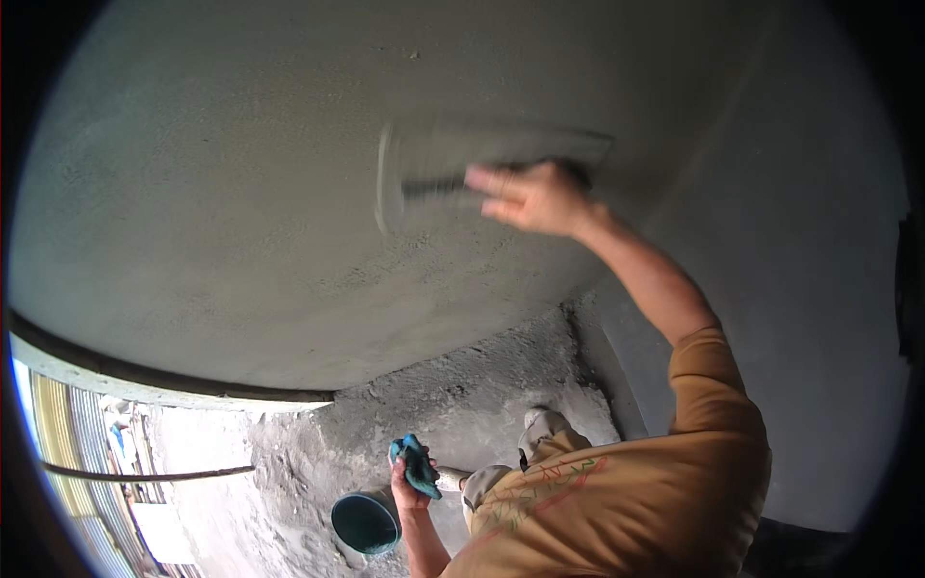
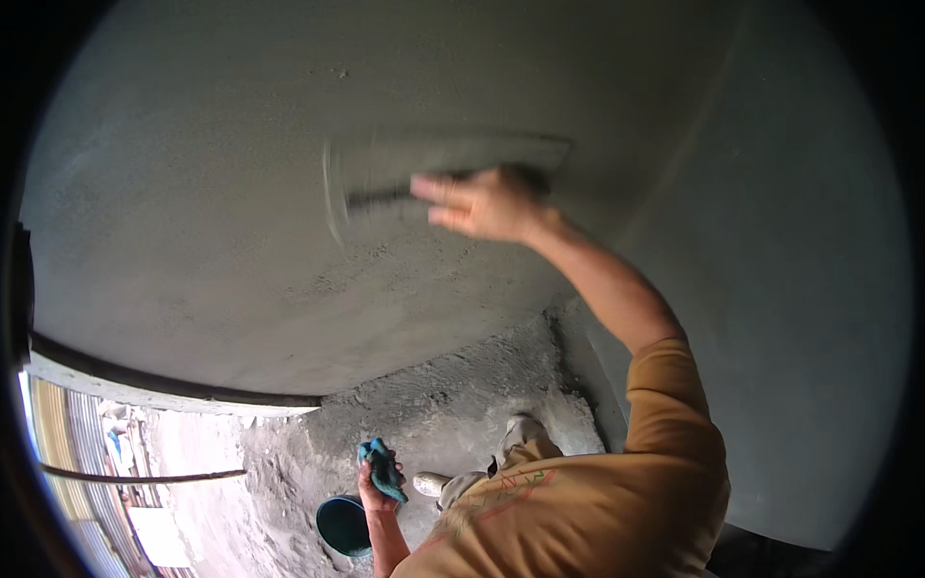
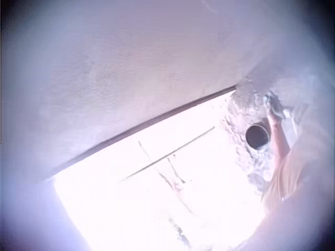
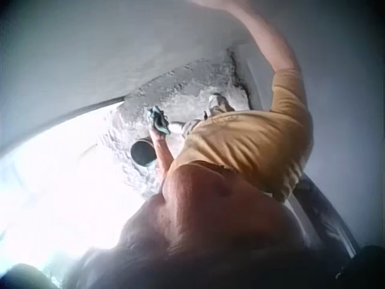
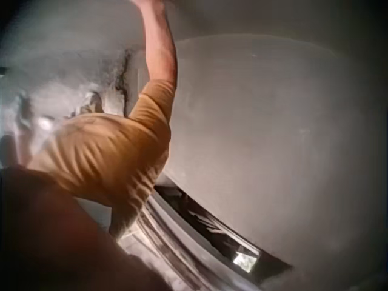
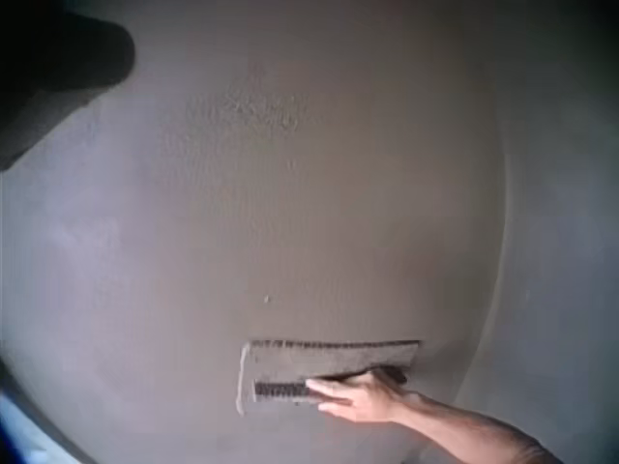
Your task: The person uses a trowel to smooth the wet plaster on a wall, occasionally splashing water from a sponge and dipping the sponge into a bucket.
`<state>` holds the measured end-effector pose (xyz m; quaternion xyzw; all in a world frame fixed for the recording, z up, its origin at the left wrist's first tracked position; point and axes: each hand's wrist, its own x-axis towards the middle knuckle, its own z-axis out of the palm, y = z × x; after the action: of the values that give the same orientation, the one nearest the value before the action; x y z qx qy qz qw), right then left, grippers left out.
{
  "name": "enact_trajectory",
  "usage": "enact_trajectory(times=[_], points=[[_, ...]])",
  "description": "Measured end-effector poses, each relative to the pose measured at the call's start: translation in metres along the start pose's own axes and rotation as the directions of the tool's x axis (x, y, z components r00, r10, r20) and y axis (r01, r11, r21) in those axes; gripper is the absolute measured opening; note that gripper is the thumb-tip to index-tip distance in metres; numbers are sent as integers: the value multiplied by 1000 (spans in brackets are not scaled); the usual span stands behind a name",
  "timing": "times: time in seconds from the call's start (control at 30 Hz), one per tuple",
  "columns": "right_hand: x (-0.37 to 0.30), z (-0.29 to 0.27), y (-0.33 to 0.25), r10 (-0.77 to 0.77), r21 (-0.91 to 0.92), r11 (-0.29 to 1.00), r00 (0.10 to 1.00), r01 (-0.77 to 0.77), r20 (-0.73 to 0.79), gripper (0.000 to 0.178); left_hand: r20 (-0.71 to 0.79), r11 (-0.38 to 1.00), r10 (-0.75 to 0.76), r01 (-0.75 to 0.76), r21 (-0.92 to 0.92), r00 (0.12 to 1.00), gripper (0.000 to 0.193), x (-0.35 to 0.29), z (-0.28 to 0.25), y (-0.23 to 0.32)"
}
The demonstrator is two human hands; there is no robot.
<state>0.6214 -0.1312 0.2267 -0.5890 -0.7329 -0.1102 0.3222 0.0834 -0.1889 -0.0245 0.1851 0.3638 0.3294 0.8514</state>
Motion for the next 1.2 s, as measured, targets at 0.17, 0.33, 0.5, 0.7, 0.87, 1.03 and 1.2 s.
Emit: enact_trajectory(times=[0.17,0.33,0.5,0.7,0.87,1.03,1.2], points=[[134,-57,-81,158,434,900,889,50,-430,54,104,996,41,-49,68,994,62,24,48,19],[66,18,-90,230,232,937,961,-261,153,54,163,994,55,-69,84,985,61,24,79,47],[47,-25,-24,265,392,918,833,-63,-486,48,6,996,43,-43,-83,999,62,-34,4,54],[139,13,-99,111,380,912,801,153,-588,46,15,996,-34,33,78,999,55,34,54,37],[-39,105,-31,33,94,996,979,-14,-203,52,153,954,-11,-35,299,988,45,51,143,29],[-249,67,-24,379,113,916,922,-385,72,43,229,829,-82,-61,556,970,25,42,196,21],[-430,14,-69,833,330,515,553,-791,28,46,523,263,-324,-456,850,788,28,35,328,2]])
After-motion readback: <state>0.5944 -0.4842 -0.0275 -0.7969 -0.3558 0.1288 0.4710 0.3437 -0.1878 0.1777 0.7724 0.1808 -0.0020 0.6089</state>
